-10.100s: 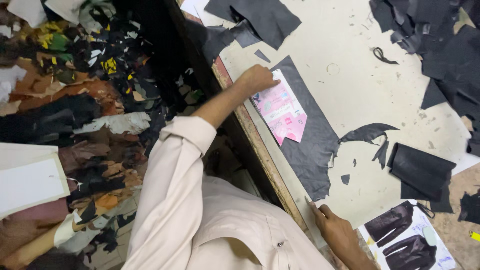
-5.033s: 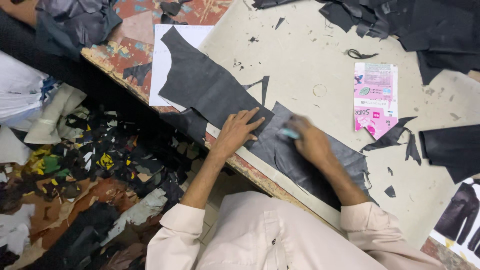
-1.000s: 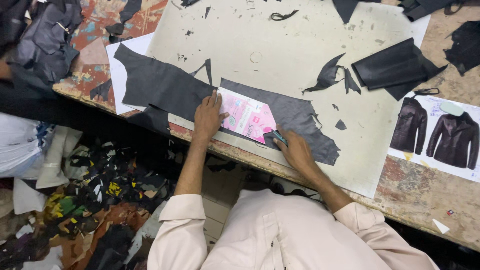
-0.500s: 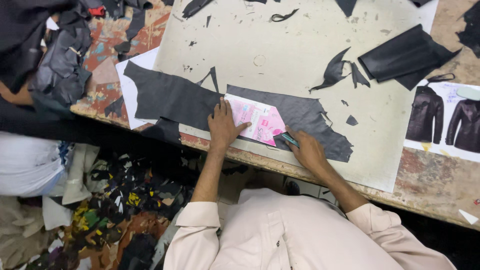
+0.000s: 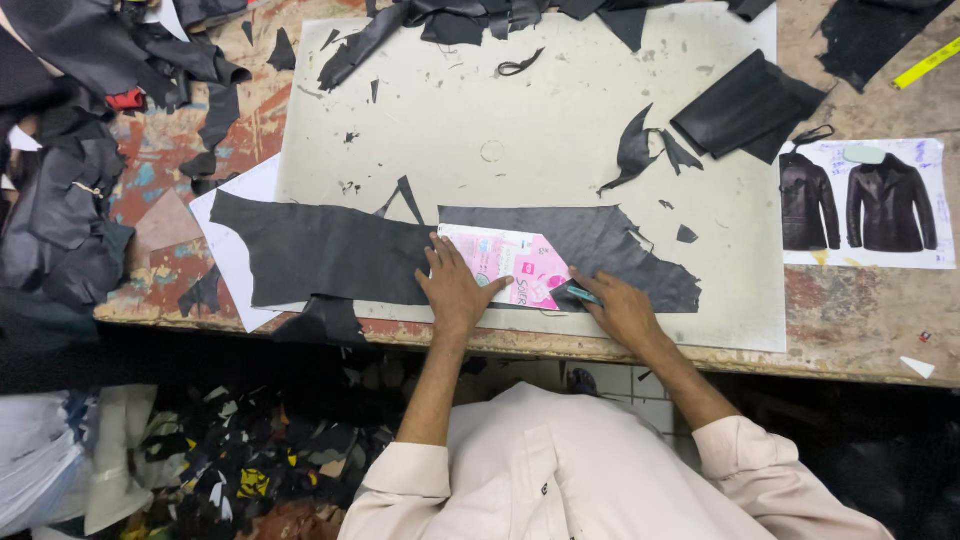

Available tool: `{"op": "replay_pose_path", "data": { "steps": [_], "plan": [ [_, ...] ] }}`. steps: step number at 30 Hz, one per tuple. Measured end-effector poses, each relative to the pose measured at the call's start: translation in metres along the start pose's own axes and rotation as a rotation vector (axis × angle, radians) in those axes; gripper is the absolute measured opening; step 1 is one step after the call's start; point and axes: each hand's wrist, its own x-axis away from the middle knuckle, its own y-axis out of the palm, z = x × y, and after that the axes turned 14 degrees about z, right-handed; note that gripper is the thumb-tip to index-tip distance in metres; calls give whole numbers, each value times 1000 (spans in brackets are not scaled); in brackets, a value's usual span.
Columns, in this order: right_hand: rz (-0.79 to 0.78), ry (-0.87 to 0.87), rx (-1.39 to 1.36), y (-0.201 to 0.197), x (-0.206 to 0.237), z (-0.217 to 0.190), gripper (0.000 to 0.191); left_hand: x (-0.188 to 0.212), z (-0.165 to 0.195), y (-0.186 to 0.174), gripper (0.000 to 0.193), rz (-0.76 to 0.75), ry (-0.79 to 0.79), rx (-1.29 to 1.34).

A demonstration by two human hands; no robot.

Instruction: The person uses a utility knife to cut black leather pieces on a work table. They place a paper pattern on the leather, trace and cut along the edges, then remove the pattern and set the cut leather aside. The process is repeated with additional leather pieces.

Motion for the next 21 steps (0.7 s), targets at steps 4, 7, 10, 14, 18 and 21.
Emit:
{"op": "replay_pose_path", "data": {
  "steps": [4, 7, 10, 14, 18, 21],
  "plan": [
    [2, -32, 53, -2, -1, -8, 63, -4, -4, -3, 138, -44, 10, 16],
    [-105, 55, 44, -13, -13, -13, 58, -6, -7, -5, 138, -79, 21, 29],
    [-49, 162, -120, -29, -35, -17, 47, -7, -8, -3, 138, -44, 32, 10],
    [164, -18, 111, -22, -72, -49, 31, -7, -10, 1, 138, -14, 37, -24],
    [185, -355, -51, 31, -116, -121, 36, -7, -11, 3, 137, 24, 57, -68],
    [216, -371, -120, 58, -149, -158, 25, -8, -12, 3, 137, 17, 69, -82]
  ]
}}
